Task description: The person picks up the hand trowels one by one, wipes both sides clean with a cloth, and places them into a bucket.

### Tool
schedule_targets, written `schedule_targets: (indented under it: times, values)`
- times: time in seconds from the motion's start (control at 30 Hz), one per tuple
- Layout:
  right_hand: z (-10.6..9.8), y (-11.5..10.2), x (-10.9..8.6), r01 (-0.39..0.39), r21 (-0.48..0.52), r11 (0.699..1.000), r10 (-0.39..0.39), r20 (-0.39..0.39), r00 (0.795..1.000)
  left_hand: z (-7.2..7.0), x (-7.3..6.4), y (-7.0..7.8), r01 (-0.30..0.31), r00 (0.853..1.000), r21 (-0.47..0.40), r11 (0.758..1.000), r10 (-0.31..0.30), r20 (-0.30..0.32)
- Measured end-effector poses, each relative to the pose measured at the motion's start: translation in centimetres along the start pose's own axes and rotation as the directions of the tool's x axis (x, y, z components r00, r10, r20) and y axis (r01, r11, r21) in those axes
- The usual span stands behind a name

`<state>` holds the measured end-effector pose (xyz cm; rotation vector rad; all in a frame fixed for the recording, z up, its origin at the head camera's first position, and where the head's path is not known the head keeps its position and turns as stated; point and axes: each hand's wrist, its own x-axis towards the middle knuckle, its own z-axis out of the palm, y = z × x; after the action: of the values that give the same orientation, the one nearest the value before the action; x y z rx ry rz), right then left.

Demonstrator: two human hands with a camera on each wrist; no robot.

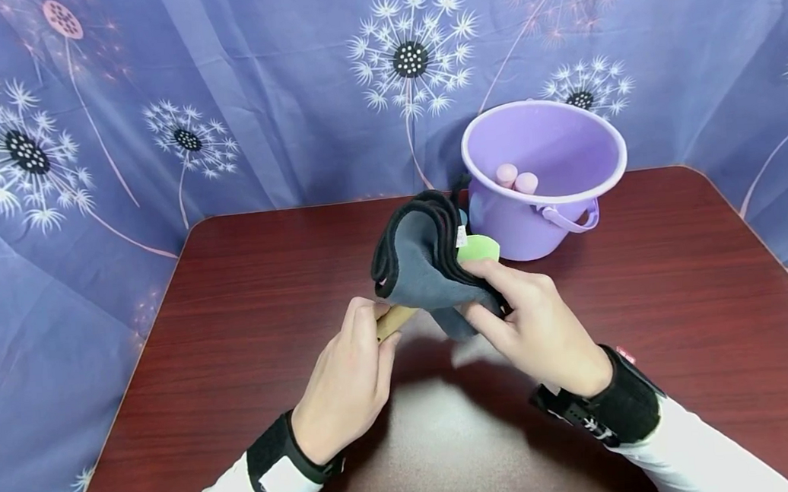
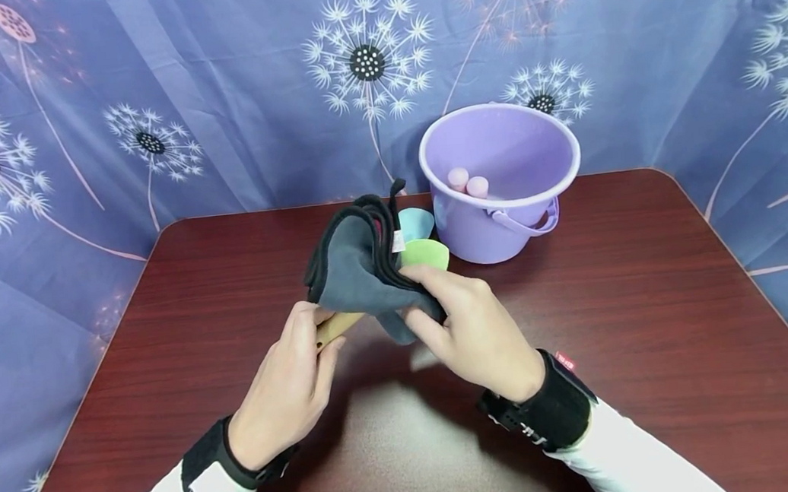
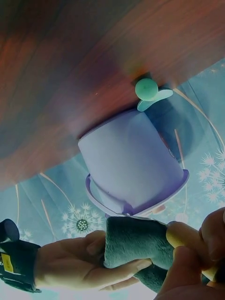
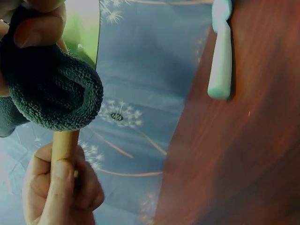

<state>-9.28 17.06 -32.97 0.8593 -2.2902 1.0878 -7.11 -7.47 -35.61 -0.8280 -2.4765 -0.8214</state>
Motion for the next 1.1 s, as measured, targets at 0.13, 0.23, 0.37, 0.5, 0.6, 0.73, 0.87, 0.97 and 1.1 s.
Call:
schedule_targets:
  times: [0.13,0.23,0.37,0.5,0.6,0.73,0.87,0.97,1.1]
  values:
    - [0.0,0.0,0.1,-0.047,0.051,0.998,0.047,-0.006,0.999,-0.1,0.1,0.1,0.001,1.0,-0.008,1.0,-0.001,-0.005]
    - [0.1,0.2,0.0,-0.079,0.046,0.996,0.08,-0.013,0.997,-0.1,0.1,0.1,0.005,1.0,-0.011,1.0,-0.005,-0.007]
    - [0.2,0.7,-0.2,-0.083,-0.069,0.994,0.08,-0.042,0.996,0.0,0.1,0.0,0.004,1.0,-0.001,1.0,-0.004,-0.005]
    - [0.2,0.9,-0.3,-0.077,-0.214,0.974,0.06,-0.084,0.995,0.0,0.0,0.0,-0.003,1.0,0.015,1.0,0.004,-0.012]
    - [0.2,1.1,-0.3,-0.078,-0.275,0.958,0.048,-0.112,0.993,0.0,0.1,0.0,-0.005,1.0,0.015,1.0,0.005,-0.016]
    - [-0.2,1.4,-0.2,-0.088,-0.31,0.947,0.045,-0.143,0.989,-0.2,0.1,0.0,0.003,1.0,0.006,1.0,-0.003,-0.011]
    - [-0.8,1.6,-0.1,-0.102,-0.321,0.941,0.05,-0.168,0.984,-0.5,0.2,0.0,0.012,1.0,-0.001,1.0,-0.012,0.0]
    - [-1.2,1.7,0.1,-0.11,-0.33,0.937,0.052,-0.181,0.982,-0.6,0.3,0.0,0.004,1.0,-0.006,1.0,-0.004,0.0]
    - [-1.8,2.0,0.2,-0.115,-0.349,0.93,0.046,-0.199,0.979,-0.8,0.4,0.0,0.006,1.0,-0.017,1.0,-0.006,0.003]
